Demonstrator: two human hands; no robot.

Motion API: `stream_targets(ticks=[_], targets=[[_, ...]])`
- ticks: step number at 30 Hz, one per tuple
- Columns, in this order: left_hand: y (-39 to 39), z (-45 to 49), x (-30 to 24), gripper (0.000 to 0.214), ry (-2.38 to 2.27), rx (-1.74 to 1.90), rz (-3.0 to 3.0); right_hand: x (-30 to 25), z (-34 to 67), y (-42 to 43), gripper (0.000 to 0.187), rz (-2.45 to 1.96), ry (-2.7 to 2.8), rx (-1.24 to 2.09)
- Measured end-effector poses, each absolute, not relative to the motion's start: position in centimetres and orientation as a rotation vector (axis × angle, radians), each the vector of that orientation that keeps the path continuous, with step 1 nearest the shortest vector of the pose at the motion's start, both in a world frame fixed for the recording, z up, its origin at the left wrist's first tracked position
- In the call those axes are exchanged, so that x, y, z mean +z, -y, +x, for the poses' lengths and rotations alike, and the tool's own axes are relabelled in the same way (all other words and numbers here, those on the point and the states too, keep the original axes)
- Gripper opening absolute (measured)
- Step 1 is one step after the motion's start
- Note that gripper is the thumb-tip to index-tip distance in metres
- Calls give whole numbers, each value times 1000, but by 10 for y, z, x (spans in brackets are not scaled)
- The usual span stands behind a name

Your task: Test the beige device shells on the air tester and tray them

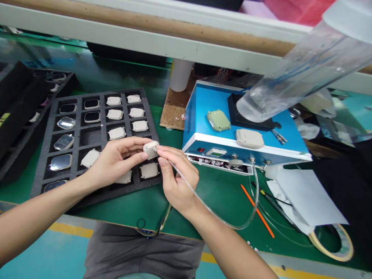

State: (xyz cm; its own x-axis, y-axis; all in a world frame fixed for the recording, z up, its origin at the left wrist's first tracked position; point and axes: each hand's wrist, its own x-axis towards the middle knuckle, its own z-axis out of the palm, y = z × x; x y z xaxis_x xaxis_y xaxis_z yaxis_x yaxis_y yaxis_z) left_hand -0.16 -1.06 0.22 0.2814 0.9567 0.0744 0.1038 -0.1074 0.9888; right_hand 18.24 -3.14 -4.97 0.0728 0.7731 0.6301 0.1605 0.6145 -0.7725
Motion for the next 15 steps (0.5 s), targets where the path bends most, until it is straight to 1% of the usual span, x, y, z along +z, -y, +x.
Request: stream_targets(ticks=[15], targets=[[10,-2,3,36,-1092,978,1498,-47,181,31,19,-865,1465,519]])
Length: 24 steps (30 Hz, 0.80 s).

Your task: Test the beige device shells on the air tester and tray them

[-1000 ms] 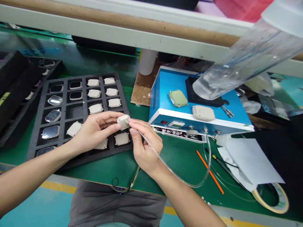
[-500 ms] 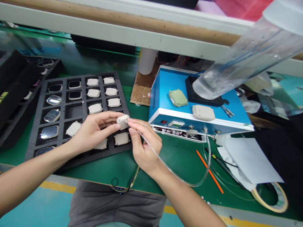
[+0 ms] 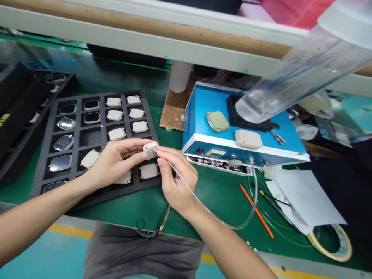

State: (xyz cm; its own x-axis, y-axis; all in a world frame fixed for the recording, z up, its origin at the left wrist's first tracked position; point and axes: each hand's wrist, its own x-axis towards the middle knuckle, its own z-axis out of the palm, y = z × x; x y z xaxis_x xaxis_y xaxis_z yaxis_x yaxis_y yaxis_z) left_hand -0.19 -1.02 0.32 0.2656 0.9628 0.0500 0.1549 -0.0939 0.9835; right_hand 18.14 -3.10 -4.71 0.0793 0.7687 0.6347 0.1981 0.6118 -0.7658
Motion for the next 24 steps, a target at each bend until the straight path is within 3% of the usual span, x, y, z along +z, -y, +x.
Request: stream_targets(ticks=[24], targets=[[10,-2,3,36,-1095,982,1489,-49,182,32,21,-857,1448,555]])
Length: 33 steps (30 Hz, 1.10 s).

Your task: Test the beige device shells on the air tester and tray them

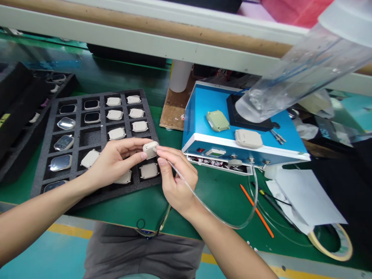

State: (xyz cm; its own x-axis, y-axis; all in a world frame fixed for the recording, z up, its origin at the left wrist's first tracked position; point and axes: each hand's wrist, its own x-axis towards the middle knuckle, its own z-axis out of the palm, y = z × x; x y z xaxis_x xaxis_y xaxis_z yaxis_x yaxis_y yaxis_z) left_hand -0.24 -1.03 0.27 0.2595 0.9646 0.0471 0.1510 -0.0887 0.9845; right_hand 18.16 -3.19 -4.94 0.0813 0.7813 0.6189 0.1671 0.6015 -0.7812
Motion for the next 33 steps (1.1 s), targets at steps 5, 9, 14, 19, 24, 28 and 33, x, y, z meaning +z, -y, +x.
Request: stream_targets(ticks=[5,9,14,19,24,28,33], targets=[[10,-2,3,37,-1085,984,1483,-48,182,32,22,-852,1458,551],[10,-3,3,37,-1092,977,1486,-47,182,31,20,-862,1468,538],[10,-4,4,36,-1103,978,1510,-46,182,31,19,-872,1475,519],[9,-4,6,36,-1109,978,1545,-41,180,30,19,-872,1476,495],[6,-5,8,40,-1104,971,1529,-37,178,27,18,-860,1478,480],[5,-5,9,43,-1092,967,1518,-36,178,26,18,-859,1481,473],[5,-4,10,43,-1079,977,1499,-36,179,26,19,-849,1482,486]])
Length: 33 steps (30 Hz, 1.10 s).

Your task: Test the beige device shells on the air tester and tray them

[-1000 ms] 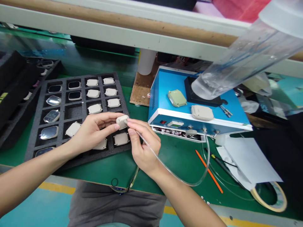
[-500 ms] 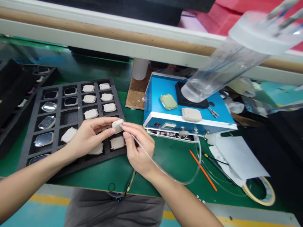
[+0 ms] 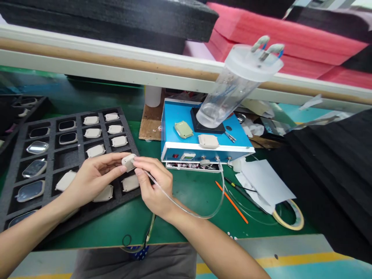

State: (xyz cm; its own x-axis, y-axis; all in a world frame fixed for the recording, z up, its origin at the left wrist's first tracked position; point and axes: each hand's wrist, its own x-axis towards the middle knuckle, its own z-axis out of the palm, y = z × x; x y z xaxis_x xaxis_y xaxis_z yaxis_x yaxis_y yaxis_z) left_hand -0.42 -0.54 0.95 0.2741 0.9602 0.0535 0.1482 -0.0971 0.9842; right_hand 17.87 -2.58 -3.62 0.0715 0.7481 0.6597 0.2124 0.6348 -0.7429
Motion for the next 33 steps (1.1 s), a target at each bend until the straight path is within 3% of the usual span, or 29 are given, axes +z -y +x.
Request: stream_targets(ticks=[33], targets=[[6,-4,8,42,-1090,984,1527,-37,178,27,20,-843,1482,515]])
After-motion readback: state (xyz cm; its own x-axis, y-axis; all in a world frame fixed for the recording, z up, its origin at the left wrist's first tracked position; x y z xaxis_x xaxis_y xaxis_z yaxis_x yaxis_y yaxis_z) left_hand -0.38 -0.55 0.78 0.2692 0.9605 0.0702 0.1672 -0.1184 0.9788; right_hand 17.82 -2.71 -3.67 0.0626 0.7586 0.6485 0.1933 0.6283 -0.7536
